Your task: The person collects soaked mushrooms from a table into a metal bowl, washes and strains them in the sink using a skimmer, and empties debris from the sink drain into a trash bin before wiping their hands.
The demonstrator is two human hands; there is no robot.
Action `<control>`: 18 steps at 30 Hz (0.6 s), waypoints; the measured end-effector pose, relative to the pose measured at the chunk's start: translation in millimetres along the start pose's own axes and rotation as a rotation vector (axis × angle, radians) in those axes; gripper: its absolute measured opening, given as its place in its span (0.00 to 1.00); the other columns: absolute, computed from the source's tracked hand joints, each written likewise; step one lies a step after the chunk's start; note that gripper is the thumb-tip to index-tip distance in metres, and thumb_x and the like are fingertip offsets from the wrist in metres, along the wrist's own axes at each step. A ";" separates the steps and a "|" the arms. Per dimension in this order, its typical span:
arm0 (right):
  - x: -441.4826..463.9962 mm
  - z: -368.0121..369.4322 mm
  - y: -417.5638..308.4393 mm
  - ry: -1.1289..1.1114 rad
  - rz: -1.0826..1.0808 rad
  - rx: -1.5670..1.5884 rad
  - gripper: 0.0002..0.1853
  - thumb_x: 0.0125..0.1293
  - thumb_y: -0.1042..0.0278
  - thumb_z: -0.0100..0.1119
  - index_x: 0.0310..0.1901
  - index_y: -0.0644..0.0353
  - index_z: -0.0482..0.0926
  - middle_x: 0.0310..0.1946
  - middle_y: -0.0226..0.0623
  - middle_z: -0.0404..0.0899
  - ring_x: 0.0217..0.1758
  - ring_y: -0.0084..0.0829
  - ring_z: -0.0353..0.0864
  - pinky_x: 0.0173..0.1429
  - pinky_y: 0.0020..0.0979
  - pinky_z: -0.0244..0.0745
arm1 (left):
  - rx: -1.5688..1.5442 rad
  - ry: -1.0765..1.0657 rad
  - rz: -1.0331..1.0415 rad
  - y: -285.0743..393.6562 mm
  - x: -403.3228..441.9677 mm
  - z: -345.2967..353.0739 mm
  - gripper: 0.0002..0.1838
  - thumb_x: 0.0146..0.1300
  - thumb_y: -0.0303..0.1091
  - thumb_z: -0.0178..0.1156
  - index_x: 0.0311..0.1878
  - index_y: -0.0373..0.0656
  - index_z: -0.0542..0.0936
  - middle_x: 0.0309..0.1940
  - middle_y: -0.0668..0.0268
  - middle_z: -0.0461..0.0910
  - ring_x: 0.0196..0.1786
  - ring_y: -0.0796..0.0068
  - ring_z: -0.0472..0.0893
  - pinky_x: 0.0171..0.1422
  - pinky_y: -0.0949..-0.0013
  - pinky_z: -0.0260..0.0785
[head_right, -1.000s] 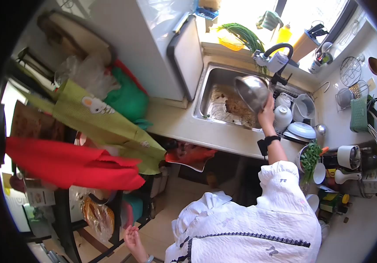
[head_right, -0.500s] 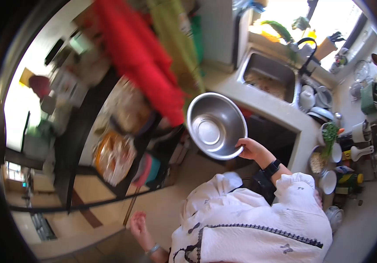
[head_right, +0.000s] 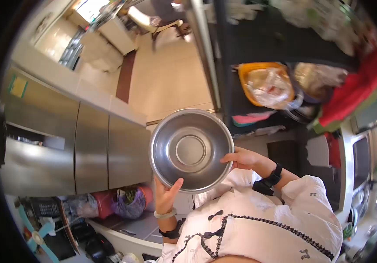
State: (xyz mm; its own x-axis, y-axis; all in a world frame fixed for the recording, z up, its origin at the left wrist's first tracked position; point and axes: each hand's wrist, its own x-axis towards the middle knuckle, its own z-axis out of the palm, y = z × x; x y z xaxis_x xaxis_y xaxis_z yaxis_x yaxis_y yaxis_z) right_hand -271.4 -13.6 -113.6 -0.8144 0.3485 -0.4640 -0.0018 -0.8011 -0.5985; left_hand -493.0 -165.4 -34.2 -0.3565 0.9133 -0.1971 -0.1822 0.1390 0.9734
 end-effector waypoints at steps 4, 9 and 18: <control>73.7 33.4 -34.8 -0.118 -0.007 0.009 0.23 0.60 0.72 0.54 0.56 0.64 0.63 0.47 0.39 0.73 0.46 0.29 0.77 0.44 0.31 0.78 | 0.019 0.098 0.076 -12.4 45.3 -66.3 0.33 0.50 0.18 0.57 0.60 0.35 0.55 0.52 0.60 0.64 0.54 0.73 0.66 0.58 0.70 0.59; 155.6 60.5 -88.8 -0.137 -0.066 -0.004 0.30 0.61 0.68 0.54 0.62 0.63 0.52 0.53 0.43 0.67 0.51 0.32 0.73 0.51 0.35 0.75 | -0.086 0.148 -0.033 6.6 142.9 -127.0 0.34 0.47 0.17 0.55 0.60 0.37 0.57 0.52 0.60 0.65 0.54 0.73 0.66 0.60 0.70 0.58; 309.0 72.0 -180.9 -0.068 -0.168 -0.194 0.44 0.60 0.56 0.56 0.66 0.60 0.34 0.54 0.48 0.63 0.44 0.30 0.76 0.46 0.28 0.75 | -0.331 0.107 -0.348 28.6 336.2 -211.3 0.23 0.45 0.14 0.53 0.48 0.41 0.69 0.31 0.69 0.73 0.31 0.77 0.75 0.34 0.75 0.69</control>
State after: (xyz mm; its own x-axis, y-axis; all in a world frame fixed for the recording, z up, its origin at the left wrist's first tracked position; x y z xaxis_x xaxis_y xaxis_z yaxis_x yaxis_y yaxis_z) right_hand -564.5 203.9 -101.7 -0.8493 0.4297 -0.3068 -0.0341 -0.6245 -0.7803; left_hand -811.7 64.7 -97.3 -0.3119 0.7875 -0.5315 -0.5825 0.2835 0.7618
